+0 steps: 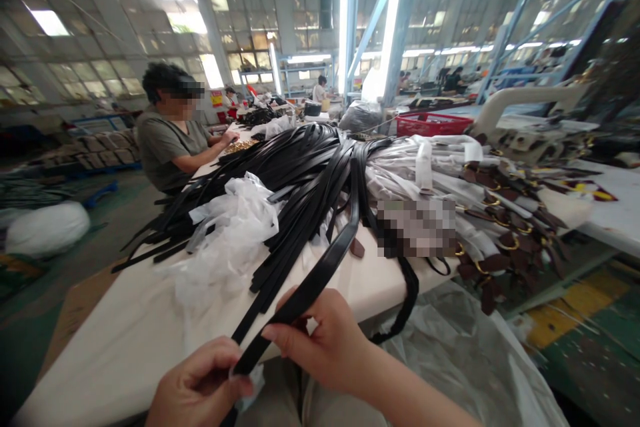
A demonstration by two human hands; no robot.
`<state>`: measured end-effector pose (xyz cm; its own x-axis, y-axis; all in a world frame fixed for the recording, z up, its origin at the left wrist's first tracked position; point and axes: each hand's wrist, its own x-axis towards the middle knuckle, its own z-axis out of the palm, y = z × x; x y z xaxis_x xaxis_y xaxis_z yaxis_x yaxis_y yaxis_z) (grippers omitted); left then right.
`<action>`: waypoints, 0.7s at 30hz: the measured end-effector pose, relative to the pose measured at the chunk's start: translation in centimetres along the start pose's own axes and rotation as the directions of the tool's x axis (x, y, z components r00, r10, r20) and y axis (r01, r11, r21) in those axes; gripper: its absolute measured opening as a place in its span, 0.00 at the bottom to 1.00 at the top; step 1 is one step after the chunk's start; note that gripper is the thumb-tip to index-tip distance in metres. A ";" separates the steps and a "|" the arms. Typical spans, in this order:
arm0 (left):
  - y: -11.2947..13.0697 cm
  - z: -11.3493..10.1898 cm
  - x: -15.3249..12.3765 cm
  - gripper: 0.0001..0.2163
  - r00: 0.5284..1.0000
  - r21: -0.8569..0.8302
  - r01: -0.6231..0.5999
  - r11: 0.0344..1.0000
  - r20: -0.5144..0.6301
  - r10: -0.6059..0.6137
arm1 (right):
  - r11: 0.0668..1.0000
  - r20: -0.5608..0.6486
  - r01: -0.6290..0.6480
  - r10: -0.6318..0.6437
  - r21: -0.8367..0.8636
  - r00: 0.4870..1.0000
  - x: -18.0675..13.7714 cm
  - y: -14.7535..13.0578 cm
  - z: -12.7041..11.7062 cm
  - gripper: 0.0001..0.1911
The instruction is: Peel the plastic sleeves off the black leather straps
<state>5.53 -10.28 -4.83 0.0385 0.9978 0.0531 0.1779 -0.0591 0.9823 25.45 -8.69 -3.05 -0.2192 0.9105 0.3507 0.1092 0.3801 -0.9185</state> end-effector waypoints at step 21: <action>-0.5 0.1 -0.1 0.16 0.998 0.045 -0.014 0.999 0.065 0.011 | 0.914 0.002 -0.186 0.199 0.362 0.980 1.6 0.8 2.5 0.18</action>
<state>5.51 -10.30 -5.35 0.1043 0.9932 0.0524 0.2217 -0.0746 0.9723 22.81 -7.33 -3.68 -0.1954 0.9674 0.1608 -0.2101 0.1189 -0.9704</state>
